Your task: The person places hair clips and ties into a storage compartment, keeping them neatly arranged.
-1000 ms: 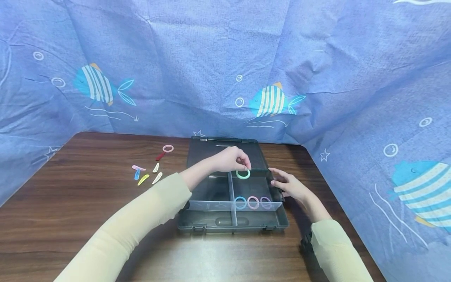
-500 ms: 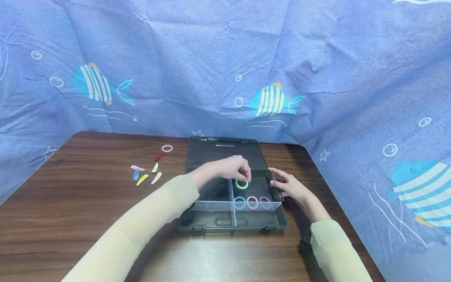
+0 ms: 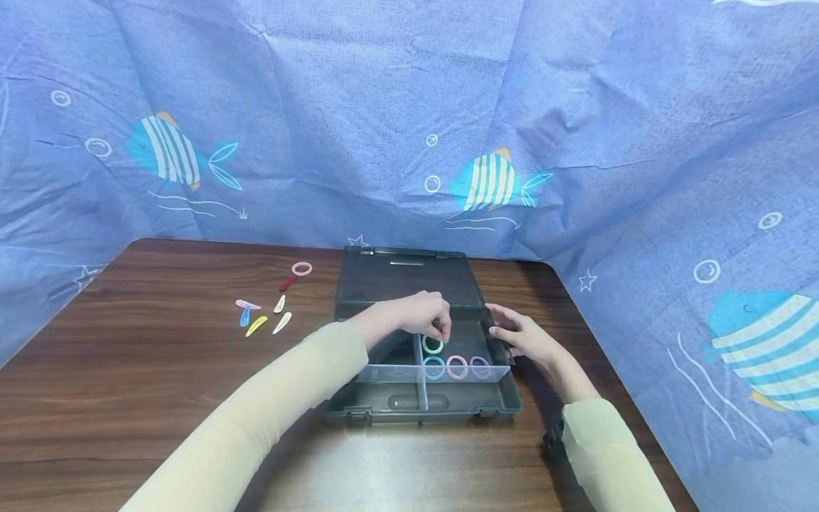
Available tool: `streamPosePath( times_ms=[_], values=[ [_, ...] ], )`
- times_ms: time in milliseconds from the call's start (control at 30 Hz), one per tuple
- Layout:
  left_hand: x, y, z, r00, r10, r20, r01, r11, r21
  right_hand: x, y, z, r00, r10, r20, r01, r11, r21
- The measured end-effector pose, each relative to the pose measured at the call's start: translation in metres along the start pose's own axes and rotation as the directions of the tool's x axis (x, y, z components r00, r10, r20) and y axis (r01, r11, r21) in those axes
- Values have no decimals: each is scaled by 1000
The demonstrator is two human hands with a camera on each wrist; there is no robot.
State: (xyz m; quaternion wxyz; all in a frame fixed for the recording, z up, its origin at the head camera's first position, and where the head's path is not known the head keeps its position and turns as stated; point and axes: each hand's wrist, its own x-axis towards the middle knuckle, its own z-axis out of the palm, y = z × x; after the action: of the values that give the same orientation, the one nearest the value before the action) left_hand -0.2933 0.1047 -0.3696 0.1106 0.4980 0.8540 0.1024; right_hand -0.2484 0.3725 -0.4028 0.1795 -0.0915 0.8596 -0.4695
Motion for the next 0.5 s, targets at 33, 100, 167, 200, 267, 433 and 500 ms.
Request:
streamPosePath(
  times_ms=[33, 100, 167, 200, 267, 433, 500],
  values=[
    [-1, 1, 0, 1000, -11, 4, 11, 1000, 4, 0, 0, 0, 1000, -1, -1, 1, 1000, -4],
    [-2, 2, 0, 1000, -25, 9, 25, 1000, 10, 0, 0, 0, 1000, -3, 0, 3, 1000, -4],
    [-3, 2, 0, 999, -31, 11, 31, 999, 11, 0, 0, 0, 1000, -4, 2, 4, 1000, 5],
    [-3, 2, 0, 999, -32, 11, 32, 999, 6, 0, 0, 0, 1000, -5, 3, 5, 1000, 8],
    [-2, 1, 1, 1000, -28, 2, 28, 1000, 1, 0, 0, 0, 1000, -7, 6, 7, 1000, 18],
    [1, -1, 2, 1000, -9, -20, 9, 1000, -14, 0, 0, 1, 1000, -10, 4, 10, 1000, 19],
    [1, -1, 0, 1000, 5, -23, -6, 1000, -20, 0, 0, 1, 1000, -10, 1, 10, 1000, 22]
  ],
)
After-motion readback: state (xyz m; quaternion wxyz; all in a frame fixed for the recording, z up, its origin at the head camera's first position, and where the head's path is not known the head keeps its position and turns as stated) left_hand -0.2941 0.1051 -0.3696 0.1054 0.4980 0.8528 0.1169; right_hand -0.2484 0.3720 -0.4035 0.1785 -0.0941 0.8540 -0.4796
